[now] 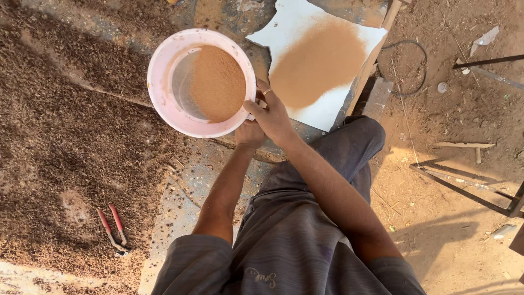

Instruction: The person mixes sawdust with white glue on a flat surface using a putty knife, then applies the mixture to fill holes in wooden planks. The person works on multiple planks, spreading the filler into the holes and smoothing the surface.

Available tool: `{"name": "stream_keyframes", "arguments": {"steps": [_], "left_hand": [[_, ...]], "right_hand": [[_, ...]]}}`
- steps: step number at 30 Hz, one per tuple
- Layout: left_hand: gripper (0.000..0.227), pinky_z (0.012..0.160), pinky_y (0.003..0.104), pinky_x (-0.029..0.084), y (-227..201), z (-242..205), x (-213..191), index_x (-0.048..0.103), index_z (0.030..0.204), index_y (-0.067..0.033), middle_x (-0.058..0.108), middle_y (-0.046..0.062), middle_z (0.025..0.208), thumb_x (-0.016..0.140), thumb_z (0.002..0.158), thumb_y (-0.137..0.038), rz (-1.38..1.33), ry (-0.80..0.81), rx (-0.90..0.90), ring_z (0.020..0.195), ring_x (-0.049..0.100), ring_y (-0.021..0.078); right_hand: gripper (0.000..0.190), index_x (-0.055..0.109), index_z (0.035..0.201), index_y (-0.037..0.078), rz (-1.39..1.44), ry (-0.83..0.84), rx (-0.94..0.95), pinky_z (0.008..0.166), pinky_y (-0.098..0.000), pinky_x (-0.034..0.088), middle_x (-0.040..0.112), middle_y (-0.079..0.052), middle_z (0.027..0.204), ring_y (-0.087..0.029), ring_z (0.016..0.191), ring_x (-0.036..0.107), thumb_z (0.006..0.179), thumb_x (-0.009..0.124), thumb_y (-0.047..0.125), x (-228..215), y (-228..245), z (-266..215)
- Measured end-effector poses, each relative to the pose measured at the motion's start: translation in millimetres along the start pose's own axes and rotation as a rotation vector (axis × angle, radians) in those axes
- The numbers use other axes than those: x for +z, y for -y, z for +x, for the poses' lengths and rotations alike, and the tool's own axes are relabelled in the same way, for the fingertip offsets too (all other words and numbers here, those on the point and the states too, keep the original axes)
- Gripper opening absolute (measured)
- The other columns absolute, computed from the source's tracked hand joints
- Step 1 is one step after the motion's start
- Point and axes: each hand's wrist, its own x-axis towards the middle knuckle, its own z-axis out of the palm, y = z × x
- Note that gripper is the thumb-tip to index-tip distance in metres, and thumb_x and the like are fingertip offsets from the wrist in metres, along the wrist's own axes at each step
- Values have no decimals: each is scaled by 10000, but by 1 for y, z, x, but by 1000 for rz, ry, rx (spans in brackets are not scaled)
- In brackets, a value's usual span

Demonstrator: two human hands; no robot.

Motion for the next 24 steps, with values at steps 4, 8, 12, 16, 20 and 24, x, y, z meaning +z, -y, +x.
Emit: {"name": "stream_keyframes", "arguments": {"steps": [4,8,12,16,20,24], "left_hand": [[823,1043,535,471,2,-1,-4,521,1404,-41,588,208,1335,764,709,-411,34,-68,47,1255,566,369],[758,1033,539,473,0,-1,1,544,1390,-54,601,195,1340,743,753,-413,-33,-31,21,1248,575,359],[607,1077,576,465,3,-2,9,539,1441,-55,611,212,1328,602,978,-444,-60,85,-72,1229,599,368],[582,1216,601,326,4,-1,16,467,1496,-145,496,208,1491,451,1059,-528,4,46,-34,1411,457,370],[678,1267,590,195,8,-2,19,349,1591,-113,307,216,1642,393,1068,-542,51,-168,66,1543,253,374],[707,1256,577,170,9,0,21,335,1598,-105,265,218,1658,370,1061,-564,112,-117,58,1540,232,372]], "right_hand": [[685,353,1571,95,3,-9,20,776,-319,668,643,-124,1232,-183,1037,704,952,642,145,1,2,4],[686,373,1586,85,14,-9,2,780,-338,658,648,-120,1256,-187,1037,691,960,645,157,-3,0,5],[665,372,1547,114,135,-58,29,859,-383,673,629,-115,1289,-206,1111,691,954,670,151,-23,-3,2],[658,416,1508,133,239,-226,-6,908,-427,649,636,-143,1262,-258,1104,688,915,698,111,-86,-4,-3],[674,372,1542,156,348,-455,-70,941,-409,641,645,-105,1275,-225,1092,693,933,652,84,-157,-17,0],[723,325,1560,195,267,-470,47,911,-396,638,637,-83,1237,-202,1059,693,925,646,66,-186,-43,8]]}}
